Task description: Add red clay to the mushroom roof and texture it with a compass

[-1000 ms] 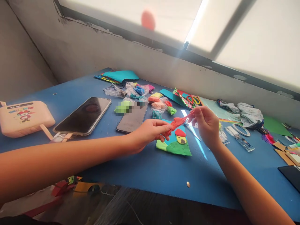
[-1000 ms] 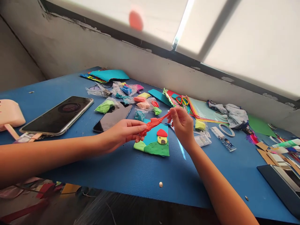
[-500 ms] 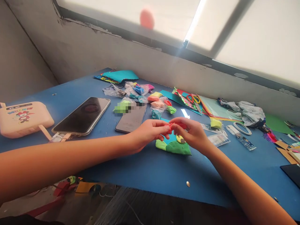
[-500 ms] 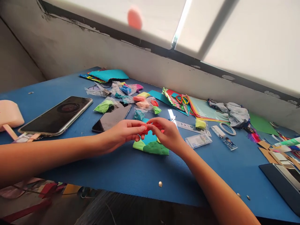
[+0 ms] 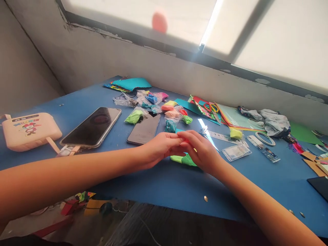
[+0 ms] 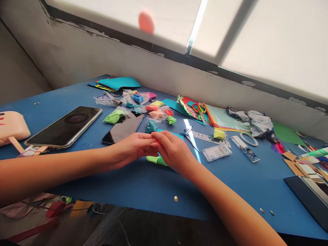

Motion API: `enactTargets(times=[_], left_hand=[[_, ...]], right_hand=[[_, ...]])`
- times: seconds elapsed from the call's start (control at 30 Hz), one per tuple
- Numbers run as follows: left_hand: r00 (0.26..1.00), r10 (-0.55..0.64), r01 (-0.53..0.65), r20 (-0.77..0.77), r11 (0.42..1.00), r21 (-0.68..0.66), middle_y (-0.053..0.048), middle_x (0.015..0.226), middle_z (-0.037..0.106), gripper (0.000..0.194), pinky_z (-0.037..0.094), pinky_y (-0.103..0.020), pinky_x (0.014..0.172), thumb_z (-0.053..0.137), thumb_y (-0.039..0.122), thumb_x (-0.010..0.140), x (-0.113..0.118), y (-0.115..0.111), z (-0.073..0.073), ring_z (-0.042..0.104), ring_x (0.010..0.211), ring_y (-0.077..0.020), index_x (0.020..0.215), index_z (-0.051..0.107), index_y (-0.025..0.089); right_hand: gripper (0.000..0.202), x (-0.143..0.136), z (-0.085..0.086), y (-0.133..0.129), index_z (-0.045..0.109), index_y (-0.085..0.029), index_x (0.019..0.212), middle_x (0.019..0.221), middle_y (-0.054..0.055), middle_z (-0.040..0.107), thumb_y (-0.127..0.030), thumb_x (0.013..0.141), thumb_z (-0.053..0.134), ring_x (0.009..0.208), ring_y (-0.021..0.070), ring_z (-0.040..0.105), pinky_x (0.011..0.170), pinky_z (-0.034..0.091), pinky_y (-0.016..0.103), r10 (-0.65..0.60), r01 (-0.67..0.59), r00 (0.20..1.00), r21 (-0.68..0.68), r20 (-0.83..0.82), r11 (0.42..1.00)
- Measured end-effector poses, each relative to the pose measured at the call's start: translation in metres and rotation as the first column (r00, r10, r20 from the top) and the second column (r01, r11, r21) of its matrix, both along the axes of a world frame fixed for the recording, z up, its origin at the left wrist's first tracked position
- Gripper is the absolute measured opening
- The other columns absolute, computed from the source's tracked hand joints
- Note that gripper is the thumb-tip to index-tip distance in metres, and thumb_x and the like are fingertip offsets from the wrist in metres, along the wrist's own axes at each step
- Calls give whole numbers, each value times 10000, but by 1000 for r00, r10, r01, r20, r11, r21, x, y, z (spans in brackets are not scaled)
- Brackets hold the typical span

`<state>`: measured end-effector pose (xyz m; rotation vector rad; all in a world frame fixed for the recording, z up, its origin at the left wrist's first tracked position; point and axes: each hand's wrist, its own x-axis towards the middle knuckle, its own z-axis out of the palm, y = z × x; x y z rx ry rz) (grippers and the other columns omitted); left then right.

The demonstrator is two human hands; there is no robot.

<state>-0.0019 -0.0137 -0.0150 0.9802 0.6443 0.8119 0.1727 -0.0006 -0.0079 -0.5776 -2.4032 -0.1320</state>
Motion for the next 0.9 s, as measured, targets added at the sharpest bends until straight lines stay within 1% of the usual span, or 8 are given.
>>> enactTargets(times=[0.13, 0.27, 0.4, 0.5, 0.6, 0.73, 0.83, 0.9], left_hand=[[994, 40, -36, -101, 998, 45, -24, 730, 674, 318, 440, -270, 769, 808, 444, 679, 2, -3, 3, 596, 751, -140, 782, 735, 152], [989, 115, -114, -94, 993, 17, 10, 659, 627, 338, 436, -249, 717, 851, 425, 626, 2, 0, 8, 574, 688, -114, 783, 727, 153], [991, 105, -111, -88, 991, -71, -29, 737, 688, 317, 445, -249, 741, 828, 410, 676, 0, 0, 8, 624, 758, -130, 818, 728, 145], [999, 39, -41, -33, 996, -78, -48, 815, 718, 298, 455, -265, 775, 809, 403, 696, 0, -3, 7, 647, 830, -156, 835, 730, 151], [1000, 7, -7, -20, 1000, -17, -31, 766, 706, 199, 459, -287, 811, 786, 316, 685, 2, -8, 6, 636, 819, -163, 780, 724, 154], [987, 29, -17, -160, 997, 78, -20, 738, 696, 150, 442, -258, 755, 714, 302, 747, 3, -10, 8, 620, 796, -150, 716, 718, 155], [976, 21, 8, -215, 991, 135, -29, 790, 719, 228, 444, -253, 735, 693, 382, 809, 1, -10, 11, 633, 814, -157, 761, 733, 163], [979, 38, -10, -200, 990, 139, -35, 832, 732, 242, 454, -259, 750, 680, 402, 834, 0, -10, 12, 647, 843, -167, 787, 740, 172]], right_hand=[[377, 7, -3, 10, 550, -192, 732, 593, 10, 586, -307, 1013, 327, 512, 102, 499, 509, 378, 230, -117, 117, 993, 113, -3, 987], [469, 22, 1, 28, 398, -218, 597, 460, -43, 430, -431, 1007, 316, 417, 84, 356, 450, 301, 231, -315, 311, 927, -51, -203, 949], [443, 20, 6, 23, 451, -216, 646, 492, -22, 506, -409, 1012, 293, 451, 101, 479, 475, 384, 229, -374, 339, 871, -161, -317, 927], [289, 6, 7, 2, 594, -193, 883, 782, 53, 700, -248, 1003, 336, 692, 135, 651, 628, 487, 251, -203, 210, 946, 0, -251, 978], [227, -7, 2, -13, 614, -144, 1037, 982, 133, 718, -192, 969, 403, 877, 186, 681, 717, 517, 275, -66, 74, 996, 177, -52, 981], [298, -2, -3, -5, 585, -158, 797, 658, 48, 630, -195, 982, 355, 570, 121, 559, 533, 429, 231, -119, 119, 993, 227, -17, 966], [359, 15, 3, 14, 470, -199, 646, 511, -23, 479, -189, 982, 345, 452, 90, 406, 467, 334, 226, -225, 257, 966, 352, -130, 900], [364, 24, 10, 23, 436, -205, 626, 487, -42, 443, -188, 980, 352, 433, 82, 387, 459, 317, 219, -306, 373, 923, 340, -234, 863]])
